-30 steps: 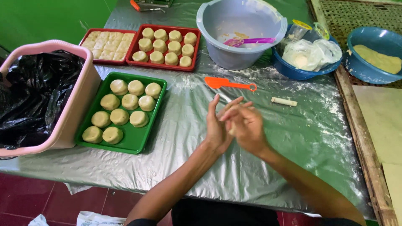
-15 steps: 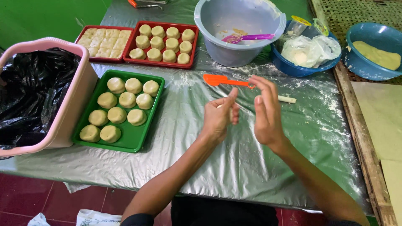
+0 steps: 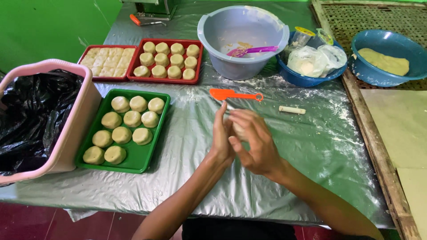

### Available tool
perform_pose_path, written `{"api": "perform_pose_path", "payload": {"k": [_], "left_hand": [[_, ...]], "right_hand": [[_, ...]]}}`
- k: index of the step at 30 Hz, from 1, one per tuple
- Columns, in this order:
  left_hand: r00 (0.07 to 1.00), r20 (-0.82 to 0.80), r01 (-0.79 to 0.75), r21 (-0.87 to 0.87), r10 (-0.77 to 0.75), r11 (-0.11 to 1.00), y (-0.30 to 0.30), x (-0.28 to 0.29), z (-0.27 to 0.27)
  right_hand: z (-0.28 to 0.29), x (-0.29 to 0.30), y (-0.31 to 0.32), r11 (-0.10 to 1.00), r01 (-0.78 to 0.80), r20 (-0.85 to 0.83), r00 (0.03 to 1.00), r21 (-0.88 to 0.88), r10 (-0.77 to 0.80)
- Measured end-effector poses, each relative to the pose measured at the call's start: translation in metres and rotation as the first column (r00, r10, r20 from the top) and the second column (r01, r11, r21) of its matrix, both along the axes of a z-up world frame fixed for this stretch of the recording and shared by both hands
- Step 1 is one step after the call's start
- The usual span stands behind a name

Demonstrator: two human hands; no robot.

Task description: Shaping portions of dough into round balls and placing them on a tray.

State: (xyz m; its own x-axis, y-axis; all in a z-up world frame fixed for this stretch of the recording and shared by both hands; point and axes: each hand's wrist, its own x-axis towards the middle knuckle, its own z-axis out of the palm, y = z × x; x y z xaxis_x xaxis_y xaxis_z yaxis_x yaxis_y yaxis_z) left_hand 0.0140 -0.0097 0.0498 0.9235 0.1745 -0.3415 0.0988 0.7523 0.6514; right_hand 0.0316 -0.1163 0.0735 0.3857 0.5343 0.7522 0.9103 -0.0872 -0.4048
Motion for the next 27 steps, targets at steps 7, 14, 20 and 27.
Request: {"api": "perform_pose_path", "payload": {"k": [7, 14, 20, 27], "left_hand": [[0.956, 0.211, 0.245, -0.189, -0.204, 0.951, -0.005, -0.03, -0.006], [0.969, 0.221, 0.126, -0.045, -0.113, 0.991, 0.0, -0.021, 0.018], [0.948, 0.315, 0.089, -0.156, -0.036, 0.984, -0.002, 0.002, -0.006], [0.945, 0.307, 0.017, 0.307, -0.116, 0.952, -0.03, -0.003, -0.019]], "right_hand": [[-0.005, 0.04, -0.014, 0.986, -0.018, 0.28, 0.96, 0.163, -0.029], [-0.018, 0.029, -0.022, 0.949, -0.096, -0.268, 0.946, 0.3, 0.18], [-0.01, -0.021, 0.001, 0.982, -0.138, -0.183, 0.97, 0.131, 0.161], [0.021, -0.001, 0.006, 0.975, 0.186, -0.039, 0.982, 0.12, -0.183]]}}
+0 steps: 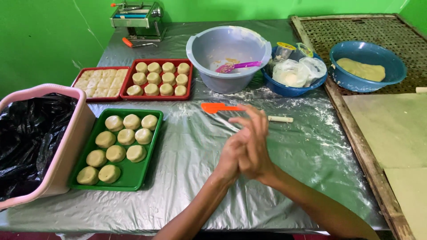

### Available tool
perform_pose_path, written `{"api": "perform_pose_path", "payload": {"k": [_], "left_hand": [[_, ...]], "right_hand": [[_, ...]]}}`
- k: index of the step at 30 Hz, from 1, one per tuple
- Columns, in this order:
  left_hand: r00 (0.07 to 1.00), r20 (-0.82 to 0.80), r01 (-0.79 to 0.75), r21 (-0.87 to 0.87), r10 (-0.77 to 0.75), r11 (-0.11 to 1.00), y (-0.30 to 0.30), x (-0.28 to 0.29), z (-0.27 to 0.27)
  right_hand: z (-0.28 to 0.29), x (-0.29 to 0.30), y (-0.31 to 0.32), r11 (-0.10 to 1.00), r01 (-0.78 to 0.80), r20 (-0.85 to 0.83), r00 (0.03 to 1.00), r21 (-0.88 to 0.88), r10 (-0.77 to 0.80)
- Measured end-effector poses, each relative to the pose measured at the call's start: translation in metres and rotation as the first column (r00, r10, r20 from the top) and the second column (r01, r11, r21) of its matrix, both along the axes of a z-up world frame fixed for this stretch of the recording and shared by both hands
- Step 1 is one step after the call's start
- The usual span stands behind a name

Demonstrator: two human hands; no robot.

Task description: Shaping portions of dough into round balls and placing them on a tray.

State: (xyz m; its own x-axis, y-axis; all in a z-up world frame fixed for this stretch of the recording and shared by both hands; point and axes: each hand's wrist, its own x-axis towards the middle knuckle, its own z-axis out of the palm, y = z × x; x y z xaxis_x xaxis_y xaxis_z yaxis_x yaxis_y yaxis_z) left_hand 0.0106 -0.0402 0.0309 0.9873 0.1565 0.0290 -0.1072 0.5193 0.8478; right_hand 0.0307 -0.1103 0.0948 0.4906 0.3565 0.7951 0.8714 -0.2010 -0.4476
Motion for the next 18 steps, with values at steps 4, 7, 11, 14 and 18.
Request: {"api": "perform_pose_path", "payload": {"k": [4, 7, 11, 14, 18], "left_hand": [[0.975, -0.221, 0.045, 0.346, 0.035, 0.937, 0.005, -0.002, 0.022], [0.972, -0.224, -0.065, 0.054, 0.075, 0.996, 0.02, 0.004, 0.021], [0.958, -0.209, -0.227, -0.133, 0.197, 0.965, 0.037, 0.004, 0.034], [0.963, -0.185, -0.236, -0.226, 0.197, 0.945, 0.038, 0.001, 0.042], [0.959, -0.212, -0.238, -0.228, 0.19, 0.944, 0.038, 0.002, 0.044]], "right_hand": [[0.005, 0.016, -0.017, 0.997, 0.074, -0.027, 0.997, -0.018, -0.075], [0.015, 0.017, -0.026, 1.0, 0.012, -0.122, 0.992, 0.008, -0.011], [0.02, 0.012, -0.031, 0.995, -0.077, -0.158, 0.984, 0.071, 0.087], [0.019, 0.007, -0.029, 0.989, -0.121, -0.152, 0.979, 0.089, 0.134], [0.011, 0.004, -0.028, 0.987, -0.157, -0.059, 0.986, 0.029, 0.159]]}}
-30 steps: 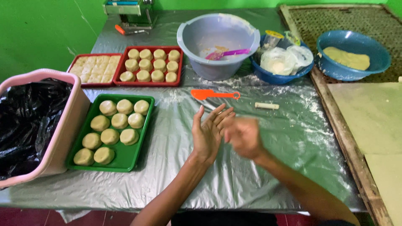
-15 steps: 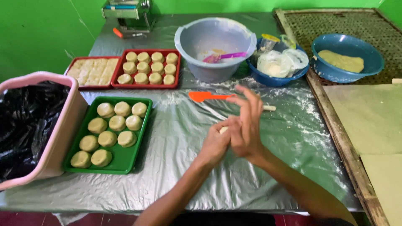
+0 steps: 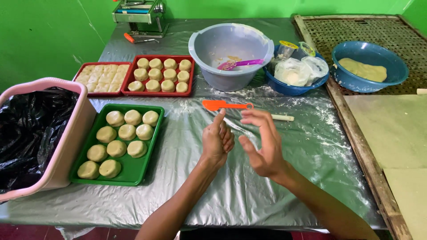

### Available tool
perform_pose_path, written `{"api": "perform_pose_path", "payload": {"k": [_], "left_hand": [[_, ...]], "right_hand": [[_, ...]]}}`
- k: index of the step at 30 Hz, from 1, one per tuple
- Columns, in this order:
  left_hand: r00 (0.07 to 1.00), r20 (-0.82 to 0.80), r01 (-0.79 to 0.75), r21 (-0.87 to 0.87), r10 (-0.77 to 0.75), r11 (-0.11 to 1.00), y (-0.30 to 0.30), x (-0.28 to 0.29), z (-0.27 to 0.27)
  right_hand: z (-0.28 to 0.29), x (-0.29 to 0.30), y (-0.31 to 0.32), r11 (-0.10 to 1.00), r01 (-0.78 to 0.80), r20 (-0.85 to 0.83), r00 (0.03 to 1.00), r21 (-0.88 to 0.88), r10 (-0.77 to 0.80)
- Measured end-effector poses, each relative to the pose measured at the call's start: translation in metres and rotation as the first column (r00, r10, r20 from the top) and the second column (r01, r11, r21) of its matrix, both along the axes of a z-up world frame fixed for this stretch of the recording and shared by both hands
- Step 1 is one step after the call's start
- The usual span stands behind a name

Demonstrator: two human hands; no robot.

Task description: Shaping portions of dough into round balls and placing them on a tray.

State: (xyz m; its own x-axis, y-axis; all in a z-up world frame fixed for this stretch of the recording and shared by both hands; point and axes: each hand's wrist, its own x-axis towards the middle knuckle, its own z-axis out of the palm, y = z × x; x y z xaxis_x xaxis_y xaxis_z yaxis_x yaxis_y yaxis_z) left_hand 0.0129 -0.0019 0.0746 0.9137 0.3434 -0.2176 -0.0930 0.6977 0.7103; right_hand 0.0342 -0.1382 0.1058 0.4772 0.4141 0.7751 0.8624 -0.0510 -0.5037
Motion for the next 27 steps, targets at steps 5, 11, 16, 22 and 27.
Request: {"api": "perform_pose_path", "payload": {"k": [5, 11, 16, 22, 27], "left_hand": [[0.992, -0.009, 0.122, -0.026, -0.122, 0.992, -0.008, -0.005, 0.006], [0.912, 0.16, 0.401, -0.157, -0.378, 0.902, -0.016, -0.026, -0.022], [0.791, 0.194, 0.534, 0.244, -0.58, 0.81, -0.012, -0.032, 0.008], [0.946, 0.153, 0.274, 0.093, -0.286, 0.957, -0.025, 0.007, 0.011], [0.966, 0.212, 0.087, 0.271, -0.148, 0.959, -0.041, 0.018, 0.002]], "right_hand": [[-0.014, -0.005, 0.008, 0.999, -0.012, 0.184, 0.983, -0.049, 0.021], [-0.028, 0.026, 0.002, 0.987, 0.161, 0.518, 0.844, 0.001, -0.138], [-0.026, 0.042, -0.01, 0.971, -0.114, 0.261, 0.964, 0.212, 0.056], [-0.038, 0.015, 0.01, 0.96, 0.039, -0.448, 0.889, 0.277, 0.093], [-0.036, 0.008, 0.017, 0.992, -0.023, -0.381, 0.922, 0.125, 0.069]]}}
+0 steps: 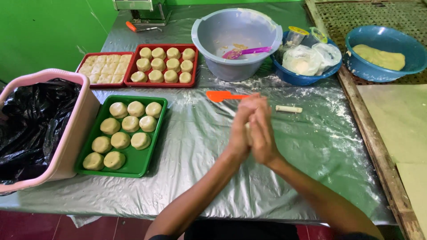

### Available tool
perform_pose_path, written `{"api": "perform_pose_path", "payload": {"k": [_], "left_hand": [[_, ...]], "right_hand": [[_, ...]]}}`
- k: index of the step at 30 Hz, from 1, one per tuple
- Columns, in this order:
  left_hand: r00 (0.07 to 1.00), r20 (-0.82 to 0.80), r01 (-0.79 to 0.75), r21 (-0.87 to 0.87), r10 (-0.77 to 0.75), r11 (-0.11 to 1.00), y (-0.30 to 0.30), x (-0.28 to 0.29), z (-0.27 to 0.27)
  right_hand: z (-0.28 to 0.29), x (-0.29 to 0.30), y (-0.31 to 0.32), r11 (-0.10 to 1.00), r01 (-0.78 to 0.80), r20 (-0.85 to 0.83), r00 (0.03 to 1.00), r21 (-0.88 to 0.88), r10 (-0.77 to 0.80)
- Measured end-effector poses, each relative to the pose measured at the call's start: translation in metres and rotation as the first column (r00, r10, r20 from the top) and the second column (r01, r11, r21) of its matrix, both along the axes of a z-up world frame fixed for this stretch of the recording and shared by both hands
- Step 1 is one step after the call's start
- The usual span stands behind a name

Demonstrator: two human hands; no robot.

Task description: Shaping portions of dough into round balls and placing them on a tray.

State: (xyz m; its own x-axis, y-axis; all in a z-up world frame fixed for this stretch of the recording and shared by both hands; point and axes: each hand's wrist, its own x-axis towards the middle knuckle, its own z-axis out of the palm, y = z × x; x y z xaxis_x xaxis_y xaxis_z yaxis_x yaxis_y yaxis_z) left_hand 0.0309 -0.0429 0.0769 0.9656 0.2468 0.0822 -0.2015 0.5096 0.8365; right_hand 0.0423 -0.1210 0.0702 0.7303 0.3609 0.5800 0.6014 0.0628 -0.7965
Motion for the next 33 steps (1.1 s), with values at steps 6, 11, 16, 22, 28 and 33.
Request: {"api": "perform_pose_path", "payload": {"k": [6, 11, 16, 22, 28, 33], "left_hand": [[0.964, -0.171, -0.196, 0.066, 0.205, 0.978, -0.013, 0.015, -0.023], [0.964, -0.235, -0.176, -0.224, 0.122, 0.958, 0.018, 0.02, -0.02], [0.968, -0.236, -0.163, -0.34, 0.084, 0.926, 0.038, 0.015, -0.017], [0.977, -0.205, -0.123, -0.358, 0.05, 0.926, 0.034, 0.006, -0.022], [0.936, -0.017, 0.315, -0.403, -0.352, 0.859, 0.026, -0.025, -0.048], [0.916, -0.172, 0.349, -0.104, -0.363, 0.931, 0.035, -0.03, -0.015]], "right_hand": [[0.018, 0.024, -0.001, 0.967, 0.236, 0.285, 0.937, -0.096, -0.2], [0.041, 0.012, -0.008, 0.975, 0.222, 0.359, 0.909, 0.017, -0.213], [0.027, 0.005, -0.015, 0.996, 0.083, 0.384, 0.919, 0.04, -0.092], [-0.003, 0.003, -0.004, 0.998, 0.042, 0.558, 0.83, -0.04, -0.013], [-0.027, 0.04, -0.01, 0.978, 0.202, 0.76, 0.627, 0.057, -0.173], [-0.027, 0.045, -0.017, 0.985, 0.057, 0.476, 0.87, 0.161, -0.128]]}}
